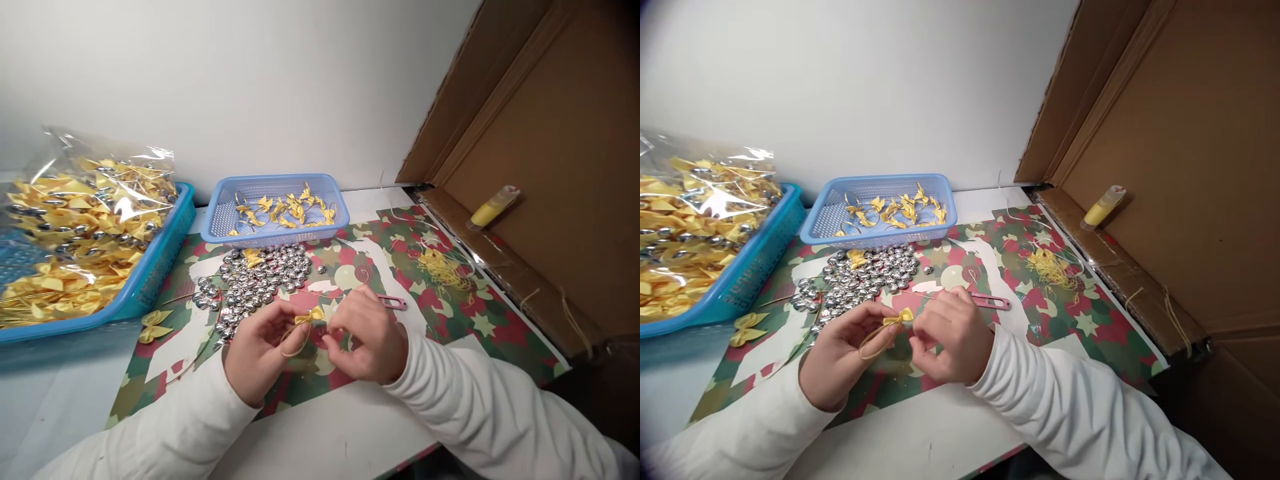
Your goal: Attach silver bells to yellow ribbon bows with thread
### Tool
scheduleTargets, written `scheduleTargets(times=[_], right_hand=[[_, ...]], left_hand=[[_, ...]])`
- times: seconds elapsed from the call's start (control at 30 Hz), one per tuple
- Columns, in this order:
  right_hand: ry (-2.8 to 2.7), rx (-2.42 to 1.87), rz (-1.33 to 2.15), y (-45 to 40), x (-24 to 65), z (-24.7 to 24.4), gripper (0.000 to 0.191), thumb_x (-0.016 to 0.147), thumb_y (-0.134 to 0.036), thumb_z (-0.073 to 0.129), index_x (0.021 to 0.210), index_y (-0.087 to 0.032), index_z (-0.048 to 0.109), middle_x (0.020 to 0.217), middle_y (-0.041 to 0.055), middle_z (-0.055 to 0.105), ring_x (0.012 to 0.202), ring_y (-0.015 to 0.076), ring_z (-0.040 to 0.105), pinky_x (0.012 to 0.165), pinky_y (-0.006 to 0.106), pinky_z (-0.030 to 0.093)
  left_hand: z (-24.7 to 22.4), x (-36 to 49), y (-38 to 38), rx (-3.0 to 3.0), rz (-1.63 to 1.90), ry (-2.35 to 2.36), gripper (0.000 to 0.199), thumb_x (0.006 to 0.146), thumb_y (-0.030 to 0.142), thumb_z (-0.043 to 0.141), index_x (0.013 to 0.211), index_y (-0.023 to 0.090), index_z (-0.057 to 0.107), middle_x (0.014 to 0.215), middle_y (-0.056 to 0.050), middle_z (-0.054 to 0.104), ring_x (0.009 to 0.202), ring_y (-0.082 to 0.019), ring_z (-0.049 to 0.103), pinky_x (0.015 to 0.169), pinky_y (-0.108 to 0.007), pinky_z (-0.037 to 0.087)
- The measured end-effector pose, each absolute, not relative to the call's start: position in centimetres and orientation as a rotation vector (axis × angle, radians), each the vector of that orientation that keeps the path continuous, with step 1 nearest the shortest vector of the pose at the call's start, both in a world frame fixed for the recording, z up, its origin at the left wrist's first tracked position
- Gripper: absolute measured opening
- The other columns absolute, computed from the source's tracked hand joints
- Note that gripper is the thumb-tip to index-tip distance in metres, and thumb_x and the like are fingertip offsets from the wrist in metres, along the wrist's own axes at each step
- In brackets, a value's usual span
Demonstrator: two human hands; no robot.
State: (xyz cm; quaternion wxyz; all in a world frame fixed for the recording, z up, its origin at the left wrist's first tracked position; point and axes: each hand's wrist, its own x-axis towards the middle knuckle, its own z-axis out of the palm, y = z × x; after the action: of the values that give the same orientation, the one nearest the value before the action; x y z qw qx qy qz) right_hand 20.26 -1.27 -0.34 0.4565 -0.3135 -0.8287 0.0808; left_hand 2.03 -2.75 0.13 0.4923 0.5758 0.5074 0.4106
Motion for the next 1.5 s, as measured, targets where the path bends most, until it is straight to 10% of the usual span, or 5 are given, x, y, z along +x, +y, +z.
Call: scheduleTargets(times=[1.5], right_hand=[[-2.163,-0.904,0.01,-1.1,19.1,-1.3,0.026,0.084,-0.015,0.042,0.058,-0.02,0.042,0.053,-0.002,0.043,0.055,0.0124,0.037,0.061,0.03,0.028]], left_hand=[[1.2,2.7,-3.6,2.201,0.984,1.395,0.016,0.084,0.024,0.052,0.071,0.019,0.06,0.053,0.004,0.048,0.043,-0.008,0.04,0.044,-0.021,0.034]])
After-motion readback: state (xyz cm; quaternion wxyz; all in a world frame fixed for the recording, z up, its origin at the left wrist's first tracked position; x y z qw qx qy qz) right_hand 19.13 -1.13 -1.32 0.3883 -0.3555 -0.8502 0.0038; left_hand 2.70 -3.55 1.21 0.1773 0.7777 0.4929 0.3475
